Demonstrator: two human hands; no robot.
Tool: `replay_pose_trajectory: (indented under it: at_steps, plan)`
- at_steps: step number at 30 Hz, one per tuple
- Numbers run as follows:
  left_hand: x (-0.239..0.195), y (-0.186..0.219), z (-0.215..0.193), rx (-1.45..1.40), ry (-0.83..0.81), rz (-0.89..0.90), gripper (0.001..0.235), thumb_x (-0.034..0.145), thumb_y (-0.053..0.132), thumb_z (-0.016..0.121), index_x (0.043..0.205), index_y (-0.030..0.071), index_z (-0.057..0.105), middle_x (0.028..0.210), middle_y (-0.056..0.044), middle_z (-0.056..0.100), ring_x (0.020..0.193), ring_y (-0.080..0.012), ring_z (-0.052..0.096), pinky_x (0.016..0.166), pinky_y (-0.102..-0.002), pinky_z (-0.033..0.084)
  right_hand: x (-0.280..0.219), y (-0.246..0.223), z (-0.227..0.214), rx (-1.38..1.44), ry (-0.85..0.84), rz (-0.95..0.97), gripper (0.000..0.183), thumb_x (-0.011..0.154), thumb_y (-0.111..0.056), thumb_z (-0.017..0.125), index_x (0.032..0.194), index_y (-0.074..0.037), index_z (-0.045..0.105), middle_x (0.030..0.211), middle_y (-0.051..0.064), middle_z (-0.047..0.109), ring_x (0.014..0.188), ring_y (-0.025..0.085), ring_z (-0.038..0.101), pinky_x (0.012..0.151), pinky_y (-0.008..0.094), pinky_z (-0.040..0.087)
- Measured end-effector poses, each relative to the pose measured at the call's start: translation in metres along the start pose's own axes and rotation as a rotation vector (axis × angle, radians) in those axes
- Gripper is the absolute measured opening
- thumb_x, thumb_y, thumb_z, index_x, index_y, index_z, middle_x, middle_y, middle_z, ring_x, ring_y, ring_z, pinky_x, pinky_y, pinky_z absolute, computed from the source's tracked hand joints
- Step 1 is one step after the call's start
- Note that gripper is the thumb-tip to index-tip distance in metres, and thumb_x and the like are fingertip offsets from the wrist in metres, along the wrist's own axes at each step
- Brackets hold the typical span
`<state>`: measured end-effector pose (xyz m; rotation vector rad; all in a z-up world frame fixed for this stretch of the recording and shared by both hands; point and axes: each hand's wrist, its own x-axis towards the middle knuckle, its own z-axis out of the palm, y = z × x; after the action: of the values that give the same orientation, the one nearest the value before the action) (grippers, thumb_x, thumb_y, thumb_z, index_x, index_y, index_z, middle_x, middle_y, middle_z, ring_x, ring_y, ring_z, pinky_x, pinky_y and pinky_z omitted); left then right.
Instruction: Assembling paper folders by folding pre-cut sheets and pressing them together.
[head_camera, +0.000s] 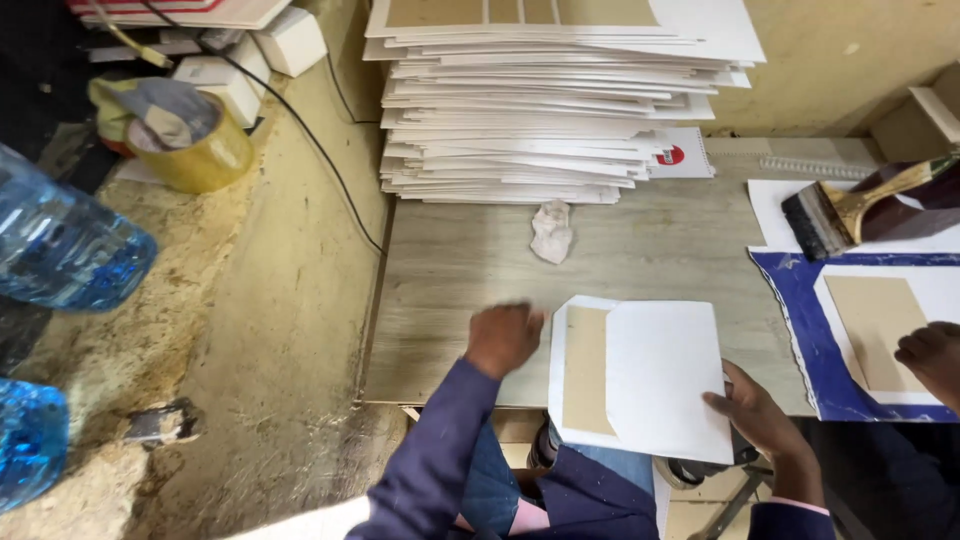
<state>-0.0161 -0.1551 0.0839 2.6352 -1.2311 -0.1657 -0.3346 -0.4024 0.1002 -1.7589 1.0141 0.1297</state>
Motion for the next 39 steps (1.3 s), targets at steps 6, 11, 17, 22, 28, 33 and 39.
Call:
replay_pose_trajectory:
  at_steps: [6, 11, 17, 22, 28, 33, 39]
  plan:
    - [-0.167, -0.019, 0.046, -0.425, -0.467, -0.369, 0.065, 0.100, 0.082, 0.045, 0.074, 0.024, 0.062, 0.065, 0.005, 0.057, 0.060, -0.0123, 0.058, 0.060, -0.034, 0.048, 0.001, 0.000, 0.004, 0.163, -0.155, -0.036, 0.097, 0.084, -0.029, 0.067, 0.174, -0.021, 0.031, 0.156, 0.015, 0.068, 0.129, 0.037, 0.073, 0.094, 0.052, 0.063]
    - [-0.212, -0.036, 0.124, -1.749, -0.443, -0.612, 0.058, 0.091, 0.034, 0.082, 0.143, 0.013, 0.068, 0.126, -0.006, 0.080, 0.115, -0.0245, 0.081, 0.101, -0.034, 0.065, 0.020, -0.019, 0.055, 0.076, -0.255, -0.001, 0.082, 0.098, -0.011, 0.058, 0.173, -0.022, 0.025, 0.166, 0.018, 0.054, 0.140, 0.041, 0.066, 0.111, 0.058, 0.062]
    - [-0.175, -0.032, 0.068, -1.809, 0.202, -0.663, 0.041, 0.084, -0.001, 0.087, 0.124, 0.001, 0.080, 0.121, -0.016, 0.085, 0.102, -0.0236, 0.077, 0.090, -0.036, 0.062, 0.054, -0.015, 0.103, 0.424, -0.223, -0.196, 0.071, 0.089, -0.018, 0.071, 0.157, -0.005, 0.056, 0.130, 0.026, 0.077, 0.107, 0.040, 0.077, 0.086, 0.049, 0.060]
    - [-0.132, -0.034, -0.010, -1.662, 0.240, -0.351, 0.040, 0.089, -0.006, 0.080, 0.129, 0.003, 0.076, 0.102, -0.008, 0.084, 0.084, -0.0142, 0.076, 0.078, -0.029, 0.064, 0.084, 0.003, 0.140, 1.010, -0.208, -0.227, 0.048, 0.091, -0.002, 0.059, 0.139, -0.005, 0.066, 0.110, 0.016, 0.076, 0.098, 0.028, 0.074, 0.095, 0.045, 0.058]
    - [-0.081, -0.094, 0.031, -1.610, 0.219, -0.254, 0.038, 0.084, -0.008, 0.077, 0.121, 0.004, 0.080, 0.097, -0.009, 0.082, 0.079, -0.0149, 0.077, 0.076, -0.033, 0.065, 0.075, 0.005, 0.110, 1.063, -0.201, -0.235, 0.070, 0.086, -0.037, 0.046, 0.149, -0.009, 0.058, 0.128, 0.017, 0.068, 0.112, 0.033, 0.067, 0.105, 0.050, 0.052]
    - [-0.078, -0.142, 0.020, -1.576, 0.170, -0.275, 0.044, 0.080, -0.008, 0.076, 0.123, 0.000, 0.077, 0.099, -0.009, 0.079, 0.085, -0.0149, 0.075, 0.079, -0.032, 0.063, 0.061, -0.001, 0.084, 1.107, -0.210, -0.209, 0.100, 0.082, -0.072, 0.032, 0.159, -0.012, 0.050, 0.146, 0.017, 0.060, 0.126, 0.038, 0.060, 0.115, 0.055, 0.045]
    - [-0.070, -0.163, -0.003, -1.333, 0.030, -0.310, 0.057, 0.085, 0.007, 0.073, 0.143, 0.006, 0.072, 0.125, -0.017, 0.077, 0.115, -0.0261, 0.073, 0.103, -0.045, 0.055, 0.114, 0.016, 0.031, 0.985, -0.259, -0.223, 0.107, 0.090, -0.089, 0.030, 0.165, -0.014, 0.046, 0.152, 0.020, 0.060, 0.128, 0.041, 0.063, 0.111, 0.061, 0.048]
